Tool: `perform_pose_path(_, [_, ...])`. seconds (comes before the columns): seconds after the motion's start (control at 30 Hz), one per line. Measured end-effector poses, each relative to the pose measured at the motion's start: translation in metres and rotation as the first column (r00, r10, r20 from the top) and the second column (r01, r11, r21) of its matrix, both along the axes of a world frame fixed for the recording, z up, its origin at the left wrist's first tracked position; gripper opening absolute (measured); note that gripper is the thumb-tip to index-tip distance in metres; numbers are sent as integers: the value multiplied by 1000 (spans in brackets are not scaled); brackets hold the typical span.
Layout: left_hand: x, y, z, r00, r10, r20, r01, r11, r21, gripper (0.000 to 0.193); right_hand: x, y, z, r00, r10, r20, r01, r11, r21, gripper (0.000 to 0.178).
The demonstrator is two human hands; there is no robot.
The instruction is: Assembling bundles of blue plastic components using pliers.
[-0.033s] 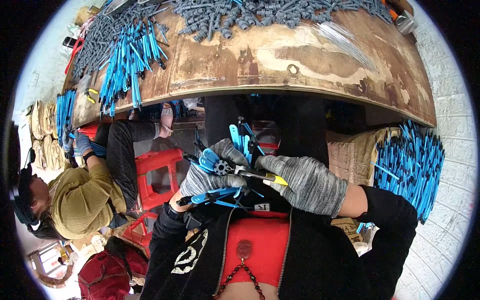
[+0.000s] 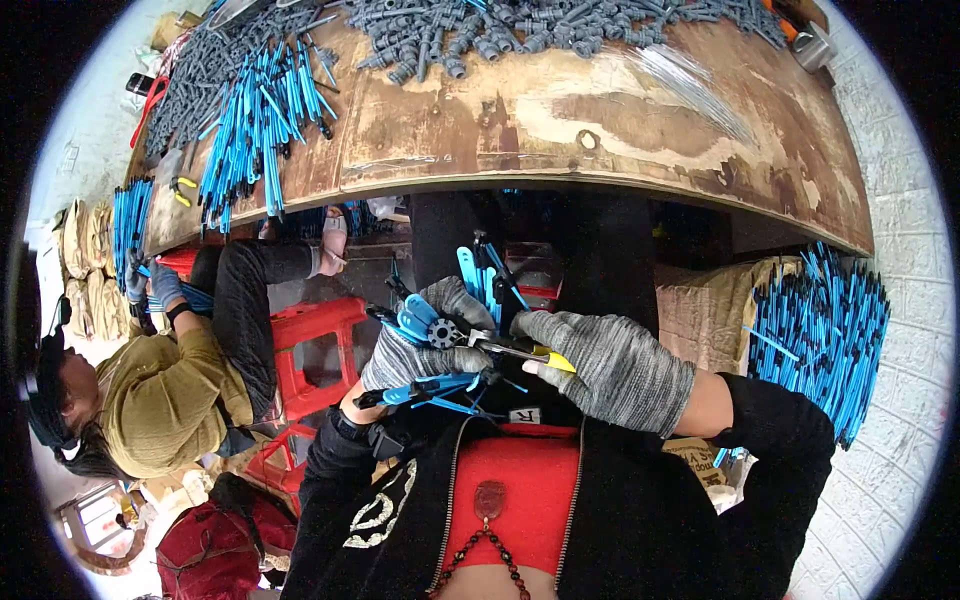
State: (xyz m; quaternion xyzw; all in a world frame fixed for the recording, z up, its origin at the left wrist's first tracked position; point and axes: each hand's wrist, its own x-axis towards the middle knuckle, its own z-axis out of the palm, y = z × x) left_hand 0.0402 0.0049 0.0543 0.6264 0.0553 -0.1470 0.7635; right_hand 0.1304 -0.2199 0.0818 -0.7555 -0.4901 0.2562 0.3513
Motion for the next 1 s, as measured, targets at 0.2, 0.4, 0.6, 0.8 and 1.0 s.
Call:
perform_pose_path(0.2, [1,9,-7,994,95,46,-94,995,-28,47,20,12,15,966,171,-193,-188,979,-72,55])
perform_pose_path(0.4, [2,7,3,993,91,70,-96,993,73,54,13,10,8,644,-30,-764,-218,951,-221,55])
perform_pose_path(0.6, [13,3,4,987,81,138,-87,995,38,53,25,-4,15,960,140,242,-140,990,-17,56])
perform_pose_path(0.8, [9,12,3,978,-32,204,35,999,-8,51,18,2,22,446,-238,-863,-336,849,-408,53])
perform_pose_path(1.0, [0,6,-12,964,151,220,-171,983,71,46,11,20,21,985,43,167,-50,998,37,45])
